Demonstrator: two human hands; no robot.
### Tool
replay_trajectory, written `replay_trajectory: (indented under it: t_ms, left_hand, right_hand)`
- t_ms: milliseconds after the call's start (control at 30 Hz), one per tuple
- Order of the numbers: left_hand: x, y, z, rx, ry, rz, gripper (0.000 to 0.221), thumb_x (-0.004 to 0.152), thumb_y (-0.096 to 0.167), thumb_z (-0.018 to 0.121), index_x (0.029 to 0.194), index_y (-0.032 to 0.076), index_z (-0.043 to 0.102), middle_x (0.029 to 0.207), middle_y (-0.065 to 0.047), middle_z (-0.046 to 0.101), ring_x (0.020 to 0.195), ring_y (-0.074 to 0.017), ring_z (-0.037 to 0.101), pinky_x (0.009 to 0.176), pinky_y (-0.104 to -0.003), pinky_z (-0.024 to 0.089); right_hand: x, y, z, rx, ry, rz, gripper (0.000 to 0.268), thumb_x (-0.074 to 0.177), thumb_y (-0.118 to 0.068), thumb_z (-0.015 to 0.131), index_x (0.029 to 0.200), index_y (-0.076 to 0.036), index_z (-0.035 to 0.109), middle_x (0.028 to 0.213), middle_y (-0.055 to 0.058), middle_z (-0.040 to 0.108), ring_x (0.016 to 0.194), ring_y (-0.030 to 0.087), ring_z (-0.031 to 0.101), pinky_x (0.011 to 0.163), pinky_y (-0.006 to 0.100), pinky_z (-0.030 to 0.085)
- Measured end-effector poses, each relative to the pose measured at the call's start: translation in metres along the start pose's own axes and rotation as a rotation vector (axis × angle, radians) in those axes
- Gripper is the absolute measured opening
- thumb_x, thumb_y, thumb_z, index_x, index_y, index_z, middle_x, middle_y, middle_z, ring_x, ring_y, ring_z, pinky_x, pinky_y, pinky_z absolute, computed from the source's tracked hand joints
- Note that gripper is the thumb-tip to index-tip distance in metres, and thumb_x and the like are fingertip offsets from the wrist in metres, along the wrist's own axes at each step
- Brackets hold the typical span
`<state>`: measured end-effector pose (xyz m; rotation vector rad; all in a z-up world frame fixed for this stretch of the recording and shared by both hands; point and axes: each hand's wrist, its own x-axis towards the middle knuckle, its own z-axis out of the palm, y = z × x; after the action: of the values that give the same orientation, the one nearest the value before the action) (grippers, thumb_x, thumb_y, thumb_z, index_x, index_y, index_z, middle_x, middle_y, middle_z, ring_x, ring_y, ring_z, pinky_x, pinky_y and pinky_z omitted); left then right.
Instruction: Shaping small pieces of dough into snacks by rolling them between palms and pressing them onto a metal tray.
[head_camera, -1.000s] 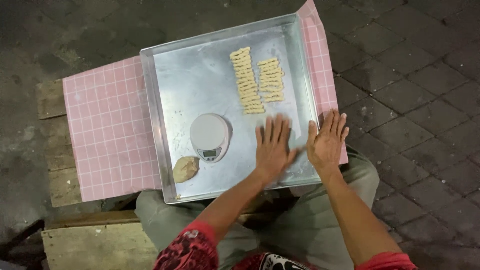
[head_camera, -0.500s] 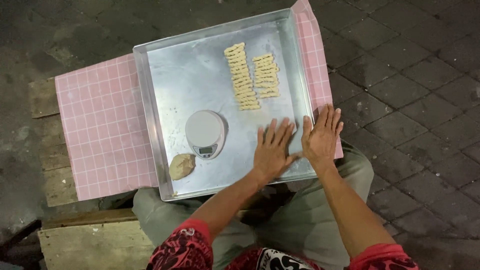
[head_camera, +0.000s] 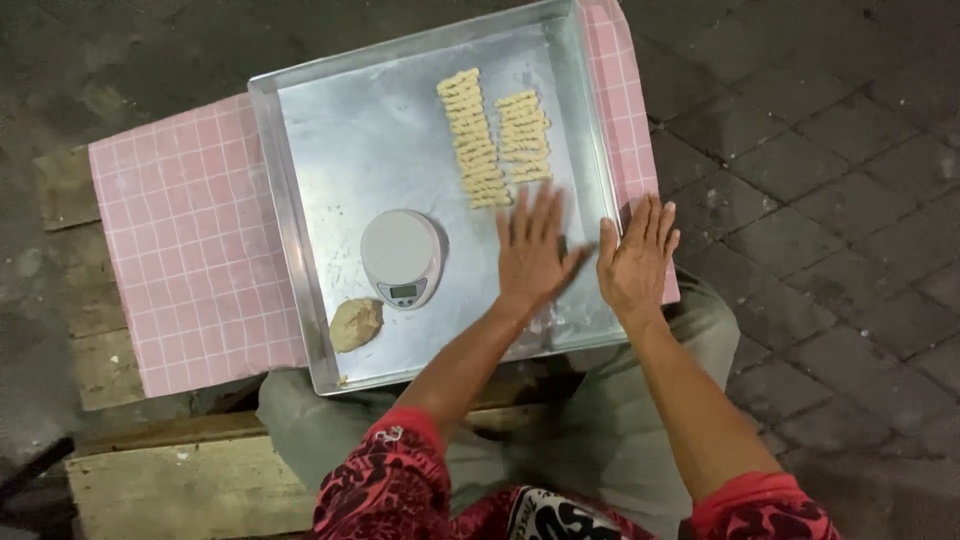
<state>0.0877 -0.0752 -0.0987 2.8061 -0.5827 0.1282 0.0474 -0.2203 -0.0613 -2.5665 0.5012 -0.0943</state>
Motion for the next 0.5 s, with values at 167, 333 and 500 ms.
replay_trajectory:
  t_ms: [167,333,500]
  left_hand:
    - [0.004,-0.015,0.022,0.014,0.133,-0.033,0.088,0.097,0.070,0.045,0.163,0.013,0.030,0.173,-0.009,0.016,0.159,-0.0348,0.012,0.123,-0.060,0.011]
    - [-0.004,0.006,0.015,-0.034,0.169,-0.030,0.086,0.095,0.065,0.051,0.159,0.010,0.035,0.172,-0.008,0.018,0.158,-0.0337,0.014,0.126,-0.061,0.010]
    - [-0.059,0.038,-0.004,0.179,0.127,-0.003,0.110,0.083,0.076,0.035,0.162,0.004,0.010,0.173,-0.011,0.004,0.161,-0.0295,0.002,0.128,-0.053,0.004]
  right_hand:
    - [-0.003,0.004,0.011,-0.061,-0.002,-0.034,0.077,0.111,-0.053,0.033,0.155,0.011,0.035,0.158,0.036,0.036,0.152,0.052,0.024,0.119,0.069,0.020]
    - [-0.001,-0.011,-0.008,-0.065,-0.005,-0.010,0.079,0.110,-0.057,0.026,0.156,0.007,0.033,0.160,0.033,0.034,0.155,0.047,0.020,0.122,0.067,0.016]
    - [0.004,0.007,0.008,0.056,-0.038,0.064,0.079,0.105,-0.054,0.030,0.159,0.003,0.025,0.167,0.021,0.026,0.157,0.040,0.013,0.124,0.060,0.008]
